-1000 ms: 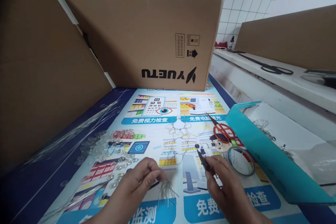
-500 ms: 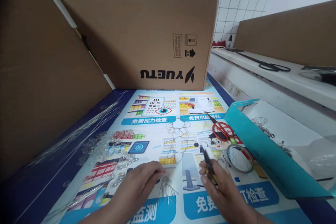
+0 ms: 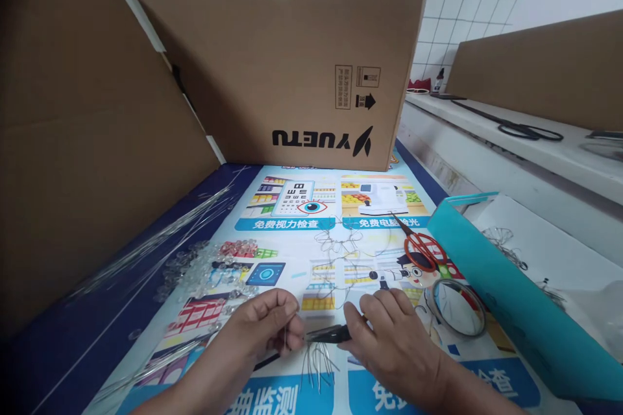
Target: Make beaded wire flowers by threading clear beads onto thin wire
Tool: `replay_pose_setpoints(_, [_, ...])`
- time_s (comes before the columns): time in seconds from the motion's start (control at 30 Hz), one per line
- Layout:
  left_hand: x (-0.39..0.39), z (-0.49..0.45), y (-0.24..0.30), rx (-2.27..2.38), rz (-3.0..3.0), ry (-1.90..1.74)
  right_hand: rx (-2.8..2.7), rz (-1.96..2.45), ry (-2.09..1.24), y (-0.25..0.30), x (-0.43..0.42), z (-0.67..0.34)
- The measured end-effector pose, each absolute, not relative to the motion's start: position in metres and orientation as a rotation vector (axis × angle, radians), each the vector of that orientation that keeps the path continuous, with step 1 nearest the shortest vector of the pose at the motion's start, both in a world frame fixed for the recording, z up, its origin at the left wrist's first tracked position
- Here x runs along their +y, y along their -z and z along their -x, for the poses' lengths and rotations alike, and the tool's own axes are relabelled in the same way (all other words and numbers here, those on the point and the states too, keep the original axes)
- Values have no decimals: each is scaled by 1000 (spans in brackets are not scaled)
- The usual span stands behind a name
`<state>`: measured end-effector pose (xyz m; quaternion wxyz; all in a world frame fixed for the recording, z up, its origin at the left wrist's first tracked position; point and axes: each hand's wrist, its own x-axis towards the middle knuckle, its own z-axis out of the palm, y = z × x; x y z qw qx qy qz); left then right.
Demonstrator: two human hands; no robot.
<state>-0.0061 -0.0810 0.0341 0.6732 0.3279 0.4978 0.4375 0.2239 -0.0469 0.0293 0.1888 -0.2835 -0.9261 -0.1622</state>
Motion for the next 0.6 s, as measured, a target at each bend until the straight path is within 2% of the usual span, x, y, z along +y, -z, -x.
replay_pose_setpoints(0.6, [-88, 2, -34, 1022, -607, -911, -2625, 653, 554, -30, -46, -229])
